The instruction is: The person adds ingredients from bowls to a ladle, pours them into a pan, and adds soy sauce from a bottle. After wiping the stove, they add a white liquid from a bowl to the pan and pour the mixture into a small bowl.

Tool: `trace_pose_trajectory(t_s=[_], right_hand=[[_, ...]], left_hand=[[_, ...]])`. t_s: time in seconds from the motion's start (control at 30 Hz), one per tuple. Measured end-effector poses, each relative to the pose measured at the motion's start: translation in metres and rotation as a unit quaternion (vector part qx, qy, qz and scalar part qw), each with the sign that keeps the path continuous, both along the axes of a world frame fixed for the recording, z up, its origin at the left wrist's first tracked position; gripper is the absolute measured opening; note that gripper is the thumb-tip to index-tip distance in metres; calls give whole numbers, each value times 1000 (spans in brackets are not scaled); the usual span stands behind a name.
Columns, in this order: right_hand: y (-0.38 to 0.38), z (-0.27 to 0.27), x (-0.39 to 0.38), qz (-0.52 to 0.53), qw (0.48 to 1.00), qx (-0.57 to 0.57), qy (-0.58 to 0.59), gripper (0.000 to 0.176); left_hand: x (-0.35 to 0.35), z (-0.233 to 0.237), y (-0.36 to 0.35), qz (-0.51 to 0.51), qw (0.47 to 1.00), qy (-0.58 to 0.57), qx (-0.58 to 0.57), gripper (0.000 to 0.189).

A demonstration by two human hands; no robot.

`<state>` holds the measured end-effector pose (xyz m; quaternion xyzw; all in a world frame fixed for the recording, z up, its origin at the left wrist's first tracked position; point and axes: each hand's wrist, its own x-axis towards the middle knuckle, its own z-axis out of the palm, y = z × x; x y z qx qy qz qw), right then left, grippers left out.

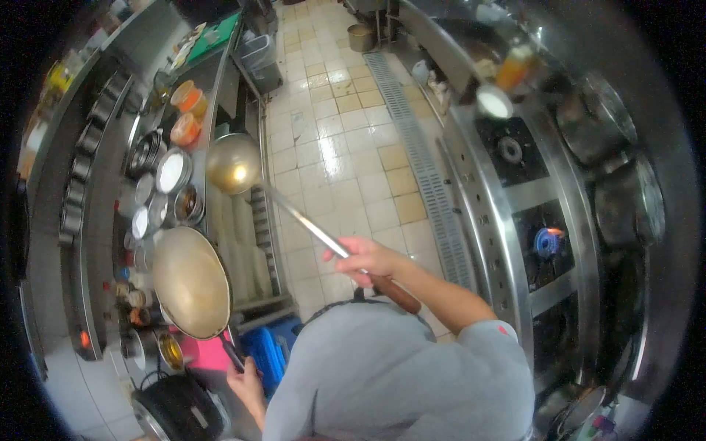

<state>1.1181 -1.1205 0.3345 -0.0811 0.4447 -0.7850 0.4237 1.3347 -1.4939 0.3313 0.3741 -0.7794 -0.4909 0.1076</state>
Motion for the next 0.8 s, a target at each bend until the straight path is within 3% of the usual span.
trace_pose_trajectory(t_s=[0.07, 0.13, 0.2, 0.27, 0.33, 0.4, 0.47, 0.53, 0.6, 0.63, 0.8], right_hand=[[25, -14, -32, -74, 995, -2, -62, 33], [41, -26, -63, -113, 989, -4, -100, 31], [43, -44, -89, -157, 978, -4, -136, 29], [35, -62, -111, -274, 942, -49, -186, 24], [25, -65, -137, -307, 926, -57, -213, 21], [29, -91, -160, -399, 860, -163, -275, 20], [33, -72, -180, -434, 842, -172, -270, 19], [38, -56, -192, -495, 816, -159, -254, 17], [48, -61, -196, -532, 807, -139, -214, 17], [51, -55, -197, -557, 793, -120, -215, 18], [69, -51, -206, -627, 739, -146, -197, 22]], left_hand=[[-41, 9, 16, -1, 996, -85, 1, 15], [-75, -5, 14, -14, 996, -92, -14, 18], [-114, -15, 10, -31, 998, -56, 10, 19], [-160, -23, 3, -37, 996, -86, 10, 22], [-207, -40, -11, -122, 990, 15, -67, 24], [-258, -54, -33, -131, 979, -119, -103, 32], [-313, -67, -49, -170, 978, -98, -69, 35], [-381, -52, -48, -237, 961, -69, -125, 33], [-443, -27, -37, -319, 918, -131, -198, 24], [-472, -14, -22, -325, 921, -120, -180, 25], [-587, -41, 13, -404, 903, -7, -145, 27]])
